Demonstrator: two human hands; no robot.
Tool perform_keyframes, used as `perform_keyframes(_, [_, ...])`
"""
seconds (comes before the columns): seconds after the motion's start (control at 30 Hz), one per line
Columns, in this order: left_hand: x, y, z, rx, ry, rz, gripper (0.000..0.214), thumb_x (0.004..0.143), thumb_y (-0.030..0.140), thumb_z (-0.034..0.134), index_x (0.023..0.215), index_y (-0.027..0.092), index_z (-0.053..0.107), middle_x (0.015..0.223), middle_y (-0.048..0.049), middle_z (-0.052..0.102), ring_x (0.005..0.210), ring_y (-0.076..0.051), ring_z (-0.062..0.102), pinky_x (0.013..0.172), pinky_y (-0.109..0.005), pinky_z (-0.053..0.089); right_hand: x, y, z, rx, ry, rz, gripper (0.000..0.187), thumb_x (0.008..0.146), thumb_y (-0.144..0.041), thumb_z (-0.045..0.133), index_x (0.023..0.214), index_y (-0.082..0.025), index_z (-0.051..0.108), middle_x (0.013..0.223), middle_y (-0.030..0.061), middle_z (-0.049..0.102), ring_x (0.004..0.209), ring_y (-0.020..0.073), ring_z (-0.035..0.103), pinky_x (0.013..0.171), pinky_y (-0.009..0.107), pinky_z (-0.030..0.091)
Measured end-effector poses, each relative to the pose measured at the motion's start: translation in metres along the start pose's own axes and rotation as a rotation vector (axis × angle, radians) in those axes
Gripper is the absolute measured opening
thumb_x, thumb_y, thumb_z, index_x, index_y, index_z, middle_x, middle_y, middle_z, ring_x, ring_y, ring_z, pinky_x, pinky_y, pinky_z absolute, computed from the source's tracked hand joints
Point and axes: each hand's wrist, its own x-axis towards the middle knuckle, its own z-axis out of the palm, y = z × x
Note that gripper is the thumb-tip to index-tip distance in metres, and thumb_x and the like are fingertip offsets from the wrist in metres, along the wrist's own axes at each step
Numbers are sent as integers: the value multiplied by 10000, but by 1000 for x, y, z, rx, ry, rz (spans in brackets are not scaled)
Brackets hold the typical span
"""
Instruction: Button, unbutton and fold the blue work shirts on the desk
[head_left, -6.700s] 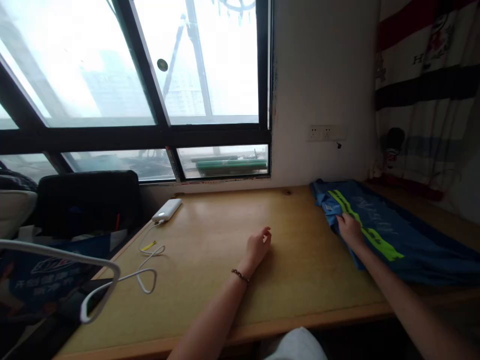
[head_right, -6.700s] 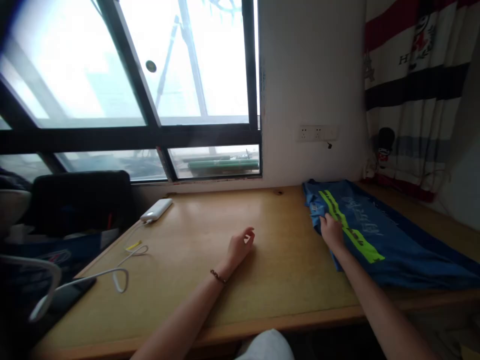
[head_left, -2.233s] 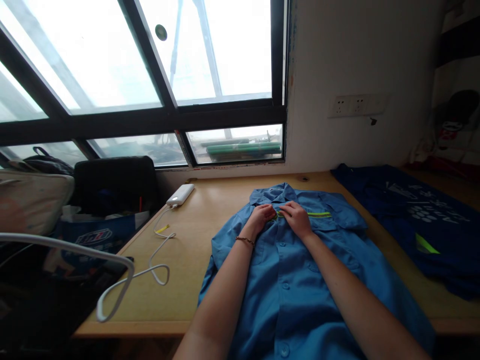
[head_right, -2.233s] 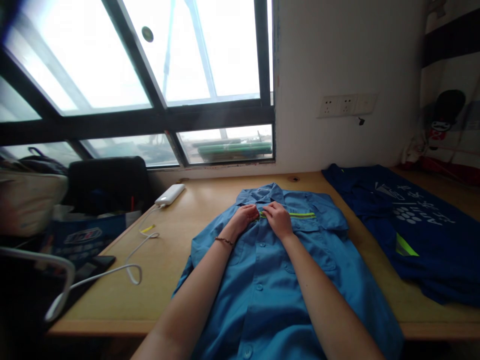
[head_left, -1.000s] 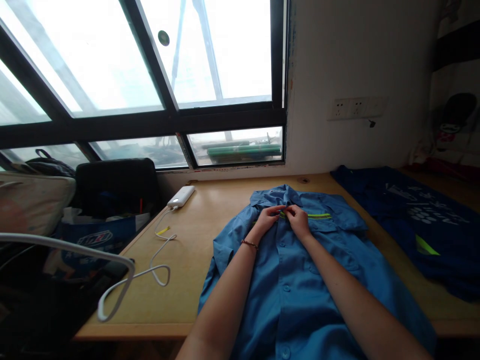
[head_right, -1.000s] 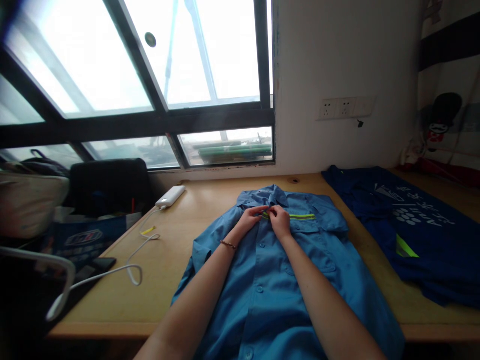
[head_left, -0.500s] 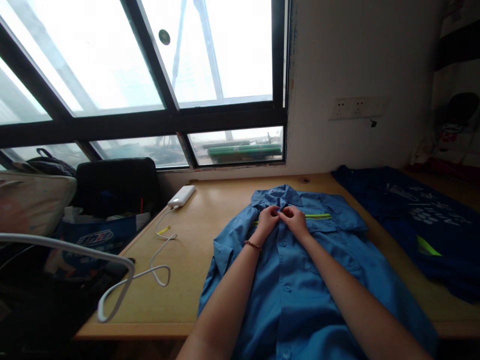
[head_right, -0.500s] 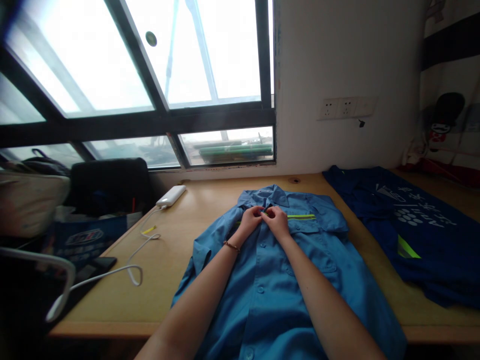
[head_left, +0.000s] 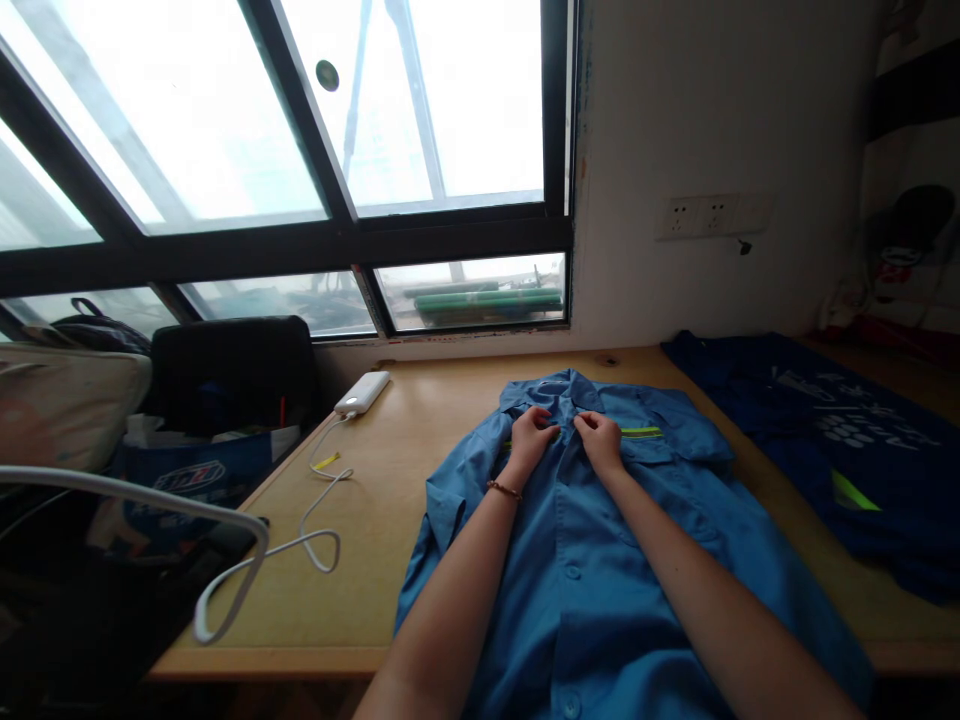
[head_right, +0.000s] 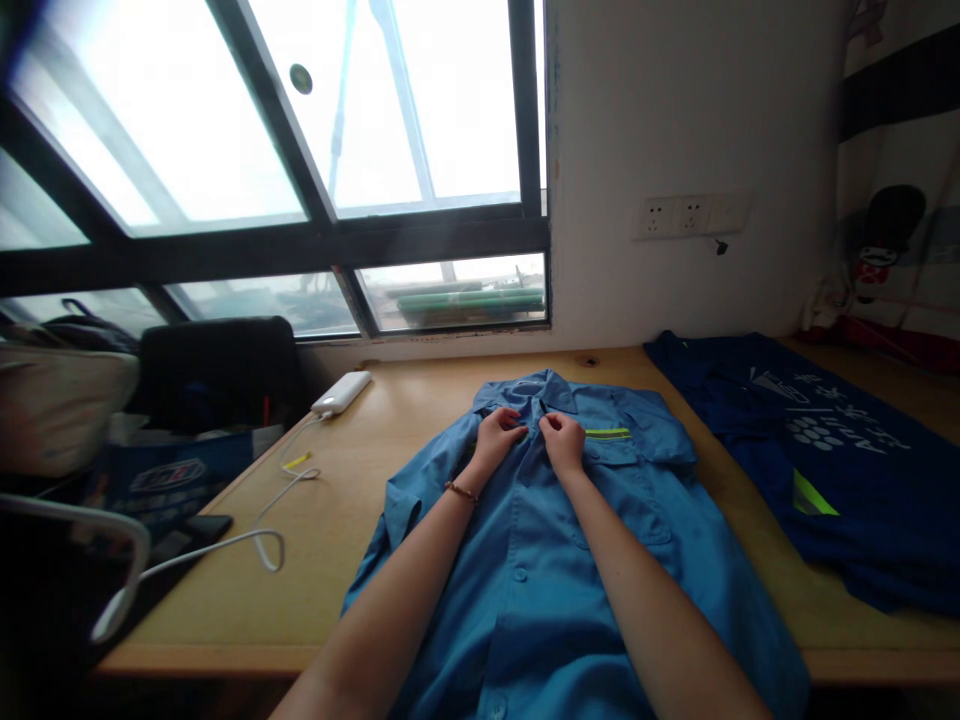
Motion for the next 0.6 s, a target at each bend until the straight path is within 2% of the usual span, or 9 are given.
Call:
perform_keyframes(0.13, [3, 14, -15, 174, 216, -84, 171, 625, 165, 642, 787, 144, 591, 753, -58, 583, 723, -179, 539, 695, -285, 394, 3, -1, -3, 80, 132, 30, 265, 666, -367, 527, 714, -143, 658, 676, 64, 656, 612, 192, 577, 591, 282, 440])
perform_keyframes(0.23, [-3, 38, -17, 254, 270, 27, 194, 679, 147, 585, 871, 170, 593, 903, -86, 575, 804, -192, 537, 751, -288, 370, 5, -4, -3, 133, 148, 31, 306, 660, -398, 547, 746, -131, 670, 688, 75, 660, 584, 188, 576, 570, 287, 450])
perform_keyframes(0.27, [-8, 47, -15, 255, 233, 48, 169, 691, 169, 581, 858, 174, 599, 894, -87, 578, 792, -193, 538, 742, -285, 368, 5, -5, -2, 153, 134, 35, 321, 660, -408, 553, 761, -127, 671, 690, 76, 661, 558, 182, 574, 553, 285, 451])
perform_keyframes(0.33, [-20, 59, -8, 255, 51, 8, 86, 684, 238, 605, 721, 161, 610, 726, -75, 583, 698, -195, 538, 680, -281, 366, 5, -9, -1, 198, 92, 46, 344, 667, -424, 558, 789, -121, 667, 689, 78, 661, 498, 167, 563, 503, 277, 448])
perform_keyframes(0.4, [-33, 62, 0, 278, -149, -74, 158, 639, 265, 645, 551, 157, 571, 530, -40, 518, 598, -190, 517, 615, -277, 350, 5, -11, 0, 234, 63, 51, 348, 679, -428, 558, 803, -119, 659, 693, 79, 657, 472, 159, 561, 467, 267, 448])
perform_keyframes(0.43, [-38, 59, 3, 292, -212, -104, 193, 618, 257, 659, 497, 159, 545, 478, -24, 482, 566, -184, 505, 593, -273, 340, 5, -12, 1, 244, 50, 46, 340, 684, -424, 559, 799, -119, 655, 705, 80, 655, 479, 159, 567, 463, 265, 454])
perform_keyframes(0.53, [-44, 41, 5, 252, -249, -134, 241, 590, 244, 671, 438, 157, 505, 421, 12, 413, 512, -154, 468, 548, -253, 316, 5, -15, 4, 243, -16, 7, 285, 710, -380, 546, 800, -127, 643, 801, 88, 646, 520, 157, 588, 493, 269, 480])
perform_keyframes(0.6, [-37, 27, 2, 132, -255, -146, 239, 603, 270, 661, 452, 147, 521, 416, 21, 409, 500, -137, 456, 521, -238, 315, 3, -20, 4, 192, -62, -83, 230, 736, -307, 521, 848, -140, 632, 902, 91, 625, 572, 150, 597, 555, 276, 495])
